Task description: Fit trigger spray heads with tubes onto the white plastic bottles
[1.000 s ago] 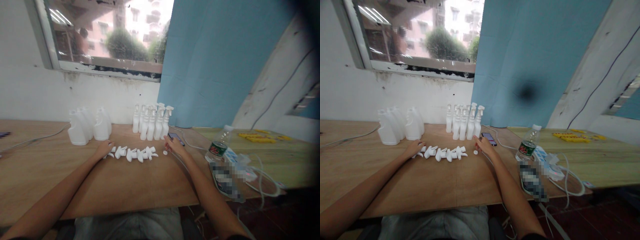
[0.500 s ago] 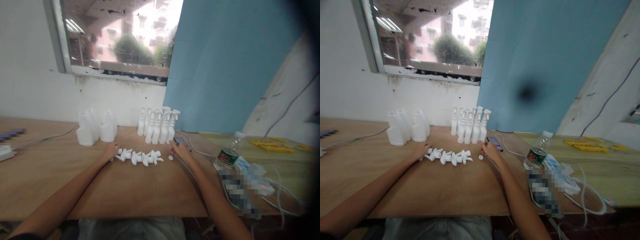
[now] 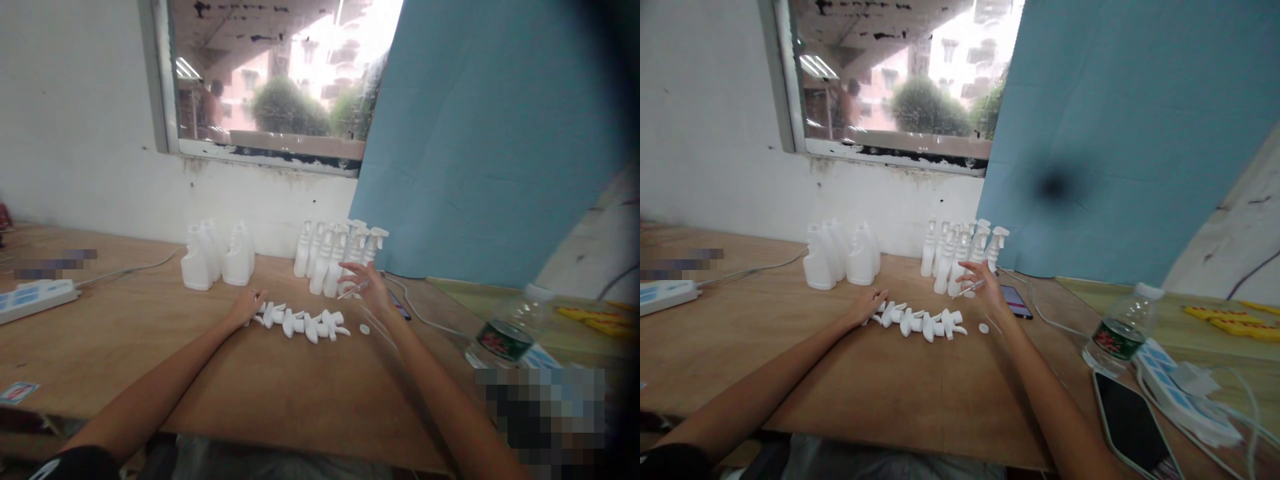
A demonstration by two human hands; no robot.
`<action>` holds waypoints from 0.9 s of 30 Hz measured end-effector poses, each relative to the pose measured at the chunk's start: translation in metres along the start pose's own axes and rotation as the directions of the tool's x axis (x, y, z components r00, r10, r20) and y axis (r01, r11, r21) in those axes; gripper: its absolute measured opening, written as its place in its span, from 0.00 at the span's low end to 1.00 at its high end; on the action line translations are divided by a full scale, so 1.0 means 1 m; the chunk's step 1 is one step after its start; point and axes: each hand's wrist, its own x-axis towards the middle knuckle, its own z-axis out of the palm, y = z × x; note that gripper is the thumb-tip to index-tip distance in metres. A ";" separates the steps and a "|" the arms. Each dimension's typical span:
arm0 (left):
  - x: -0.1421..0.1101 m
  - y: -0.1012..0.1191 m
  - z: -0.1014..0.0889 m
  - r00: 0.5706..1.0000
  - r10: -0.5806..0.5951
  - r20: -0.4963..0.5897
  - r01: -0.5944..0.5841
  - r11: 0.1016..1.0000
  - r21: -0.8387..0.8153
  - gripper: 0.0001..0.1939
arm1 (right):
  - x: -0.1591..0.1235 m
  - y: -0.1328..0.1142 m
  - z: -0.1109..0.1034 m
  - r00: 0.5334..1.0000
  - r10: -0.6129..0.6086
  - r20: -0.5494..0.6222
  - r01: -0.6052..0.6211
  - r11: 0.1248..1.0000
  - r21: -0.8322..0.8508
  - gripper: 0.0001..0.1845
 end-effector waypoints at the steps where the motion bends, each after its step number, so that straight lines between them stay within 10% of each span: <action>1: 0.000 0.000 0.000 1.000 0.011 0.003 -0.011 1.000 -0.007 0.24 | 0.008 -0.005 0.007 1.000 -0.008 0.009 0.008 0.999 0.036 0.36; 18: 0.011 0.005 -0.011 0.994 0.046 -0.100 -0.061 0.985 -0.159 0.20 | 0.061 -0.016 0.062 0.999 -0.037 0.004 0.025 0.749 0.662 0.21; 27: 0.045 0.091 -0.045 0.970 0.178 -0.167 -0.213 0.951 -0.225 0.17 | 0.055 -0.042 0.081 0.981 -0.135 0.137 0.009 0.744 0.668 0.25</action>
